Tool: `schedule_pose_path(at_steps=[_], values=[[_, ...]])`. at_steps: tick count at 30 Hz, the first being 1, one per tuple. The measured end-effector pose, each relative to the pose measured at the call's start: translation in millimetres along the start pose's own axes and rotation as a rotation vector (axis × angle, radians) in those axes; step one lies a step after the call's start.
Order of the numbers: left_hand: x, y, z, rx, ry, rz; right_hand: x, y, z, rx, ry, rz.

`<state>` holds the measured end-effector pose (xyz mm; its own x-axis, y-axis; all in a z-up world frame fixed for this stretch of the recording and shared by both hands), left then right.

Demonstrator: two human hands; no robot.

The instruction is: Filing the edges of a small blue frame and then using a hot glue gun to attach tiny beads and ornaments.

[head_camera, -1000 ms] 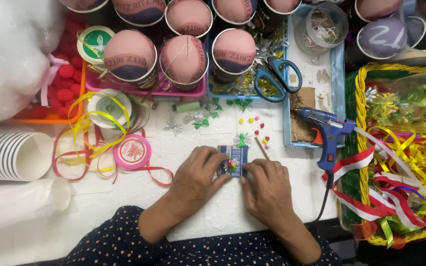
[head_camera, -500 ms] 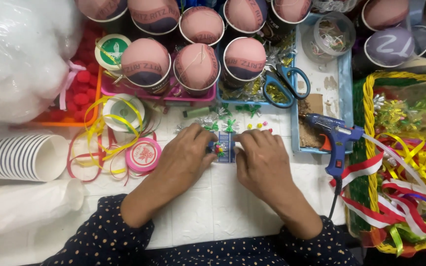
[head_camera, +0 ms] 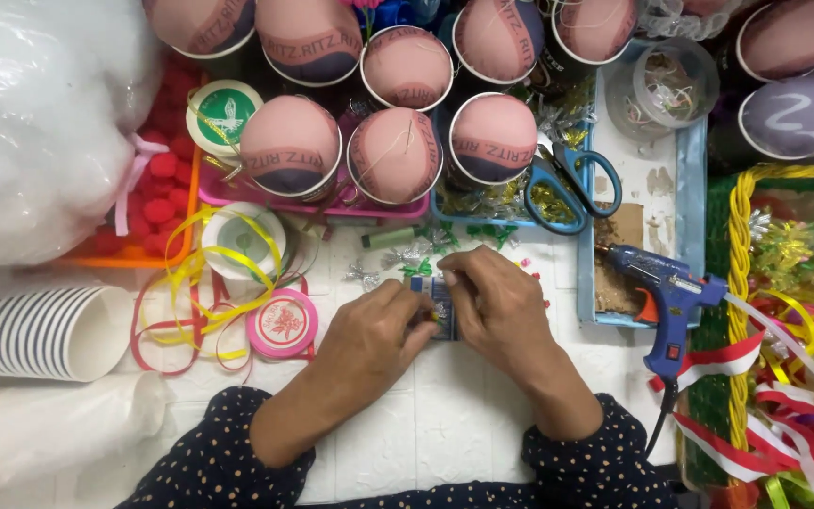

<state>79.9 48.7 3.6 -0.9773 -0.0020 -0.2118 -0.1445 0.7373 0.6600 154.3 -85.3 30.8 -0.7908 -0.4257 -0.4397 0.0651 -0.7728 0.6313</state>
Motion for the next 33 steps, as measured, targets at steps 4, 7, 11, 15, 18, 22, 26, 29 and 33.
schedule_pose_path(at_steps=[4,7,11,15,18,22,26,29,33], values=[[12,-10,-4,0.040,-0.125,-0.165,3,5,1,0.036,0.066,0.037],[13,-10,-8,-0.019,-0.154,-0.227,4,5,-1,0.019,0.054,0.027],[10,-10,-8,0.007,-0.138,-0.236,5,3,-3,-0.046,0.049,0.038],[9,-9,-8,0.031,-0.127,-0.251,4,2,-3,-0.086,0.061,0.054],[9,-10,-7,0.031,-0.125,-0.255,4,2,-3,-0.092,0.044,0.082],[7,-6,-8,0.050,-0.124,-0.243,3,2,-5,-0.096,0.020,0.095],[7,-1,-11,0.078,-0.107,-0.238,4,2,-5,-0.087,0.026,0.082],[3,7,-10,0.143,-0.077,-0.251,4,5,-7,-0.058,0.018,0.086],[-1,9,1,0.233,-0.006,-0.198,1,10,-4,-0.063,0.015,0.232]])
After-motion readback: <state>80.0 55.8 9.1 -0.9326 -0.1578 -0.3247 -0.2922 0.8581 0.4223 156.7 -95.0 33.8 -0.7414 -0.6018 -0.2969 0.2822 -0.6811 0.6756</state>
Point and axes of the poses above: each hand's wrist, its own x-axis away from the middle knuckle, its own y-axis out of the back of the hand, z = x × y, the point moved 5 cm from there along -x, towards the middle knuckle, and after that the axes turned 10 degrees about -z, right-handed, at the moved point
